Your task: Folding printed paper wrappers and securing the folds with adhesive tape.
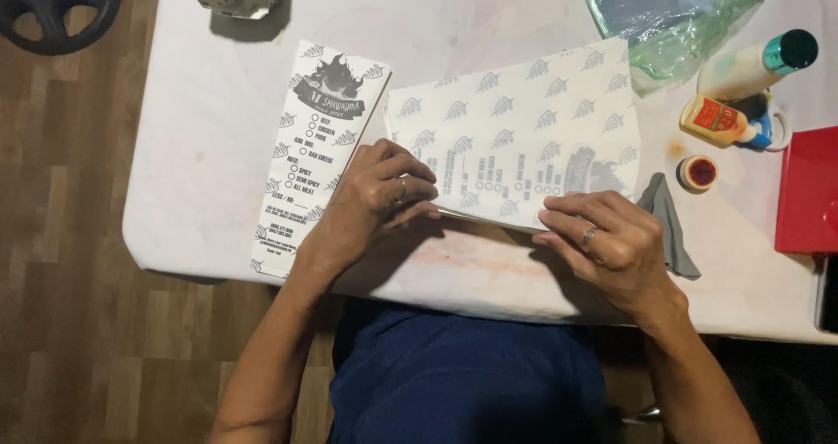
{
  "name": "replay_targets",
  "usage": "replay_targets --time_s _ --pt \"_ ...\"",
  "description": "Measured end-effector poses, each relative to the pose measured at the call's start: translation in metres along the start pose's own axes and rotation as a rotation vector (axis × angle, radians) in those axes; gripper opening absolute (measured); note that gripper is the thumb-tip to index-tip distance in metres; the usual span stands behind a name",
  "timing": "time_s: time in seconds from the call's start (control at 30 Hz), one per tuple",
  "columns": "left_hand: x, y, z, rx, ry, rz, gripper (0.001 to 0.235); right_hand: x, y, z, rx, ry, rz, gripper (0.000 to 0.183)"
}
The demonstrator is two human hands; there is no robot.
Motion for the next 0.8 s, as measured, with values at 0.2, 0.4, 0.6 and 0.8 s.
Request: replay_targets --time_s 0.2,0.4,0.6,0.8 --pt "0.0014 0.0002 0.0024 -0.024 -0.005 0.012 0.019 0.0035 0.0033 0.0022 0.005 0.005 -0.004 0.007" --pt "0.0028 0.0003 0.0030 -0.042 0.006 0.014 0.021 0.0067 -0.0003 0.0021 0.028 0.045 -0.042 0.007" --pt "0.0024 0.0038 0.0008 -0.066 0.012 0.043 0.019 0.0061 -0.0034 0.0006 0.034 0.055 -0.093 0.007" --pt "0.0048 0.0034 0.0016 -0.052 0.010 0.033 0.015 0.0056 -0.0055 0.0006 0.049 0.051 -0.088 0.005"
Point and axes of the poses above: each hand's wrist, its own x-axis towards the middle knuckle, its own z-axis out of the back of the hand, y = z × x, the point moved 8 cm from there along x, towards the middle knuckle, and after that the axes turned 6 degrees about -z, right-handed, at the moved point
